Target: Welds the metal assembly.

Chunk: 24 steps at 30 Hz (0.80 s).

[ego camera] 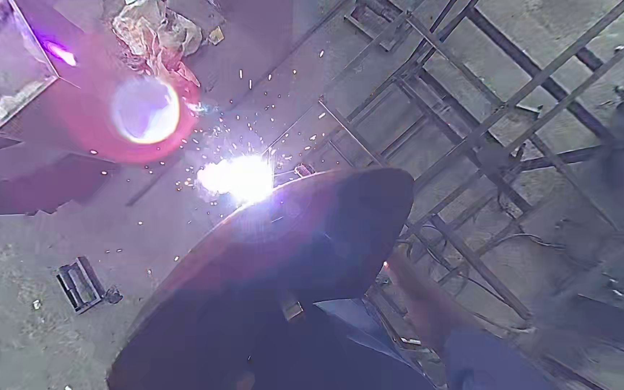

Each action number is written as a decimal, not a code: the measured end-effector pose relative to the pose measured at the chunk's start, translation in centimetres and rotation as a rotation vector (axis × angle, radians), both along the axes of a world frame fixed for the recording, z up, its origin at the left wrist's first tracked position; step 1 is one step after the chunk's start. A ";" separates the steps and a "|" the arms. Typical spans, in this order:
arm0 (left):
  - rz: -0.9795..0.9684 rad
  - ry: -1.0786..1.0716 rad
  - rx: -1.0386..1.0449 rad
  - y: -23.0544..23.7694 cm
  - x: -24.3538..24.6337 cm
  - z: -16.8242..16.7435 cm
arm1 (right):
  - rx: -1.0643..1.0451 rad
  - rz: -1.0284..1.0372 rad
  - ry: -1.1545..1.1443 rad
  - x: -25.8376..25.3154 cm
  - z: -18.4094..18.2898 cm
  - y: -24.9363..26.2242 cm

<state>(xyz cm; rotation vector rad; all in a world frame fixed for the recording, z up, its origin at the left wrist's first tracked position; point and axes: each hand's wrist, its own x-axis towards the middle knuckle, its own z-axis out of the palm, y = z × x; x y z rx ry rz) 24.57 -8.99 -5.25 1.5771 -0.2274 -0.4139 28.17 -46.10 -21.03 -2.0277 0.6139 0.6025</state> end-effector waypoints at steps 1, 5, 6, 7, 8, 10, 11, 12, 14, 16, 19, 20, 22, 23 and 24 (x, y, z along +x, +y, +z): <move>-0.003 -0.002 -0.004 0.2 0.0 -0.1 | -0.011 0.008 0.015 0.0 -0.4 0.0; 0.000 0.008 -0.014 -0.1 0.3 0.0 | -0.003 0.008 0.068 0.4 0.2 0.0; 0.000 0.005 -0.014 -0.1 0.3 0.0 | 0.010 -0.011 0.070 0.6 0.5 0.1; -0.002 0.011 -0.024 0.0 0.2 0.0 | 0.018 -0.027 0.069 0.5 0.6 0.1; 0.001 0.032 -0.051 -0.4 0.4 0.1 | 0.026 -0.045 0.077 0.4 0.6 0.1; 0.001 0.059 -0.087 -1.2 0.9 0.5 | 0.061 -0.054 0.106 0.6 1.9 0.1; 0.000 0.062 -0.097 -1.4 1.1 0.5 | 0.083 -0.053 0.146 0.9 3.3 0.1; -0.003 0.060 -0.101 -1.4 1.1 0.4 | 0.089 -0.068 0.165 1.0 3.8 0.2; -0.008 0.057 -0.095 -1.0 1.0 0.2 | 0.068 -0.056 0.130 0.9 3.4 0.2; -0.012 0.054 -0.102 -1.2 1.1 0.3 | 0.030 -0.019 0.039 0.5 2.1 0.3; -0.013 0.052 -0.106 -1.5 1.4 0.5 | -0.006 0.001 0.017 0.4 1.4 0.3; -0.007 0.054 -0.102 -1.5 1.4 0.5 | 0.002 0.014 0.089 1.0 2.7 0.3; -0.008 0.043 -0.088 -0.9 1.1 0.1 | 0.037 0.077 0.311 2.5 4.0 0.0; -0.011 0.039 -0.086 -0.7 1.0 -0.1 | -0.024 0.064 0.177 1.3 1.1 0.1; -0.018 0.034 -0.088 -0.6 1.1 -0.2 | -0.078 0.049 0.041 0.2 -2.5 0.1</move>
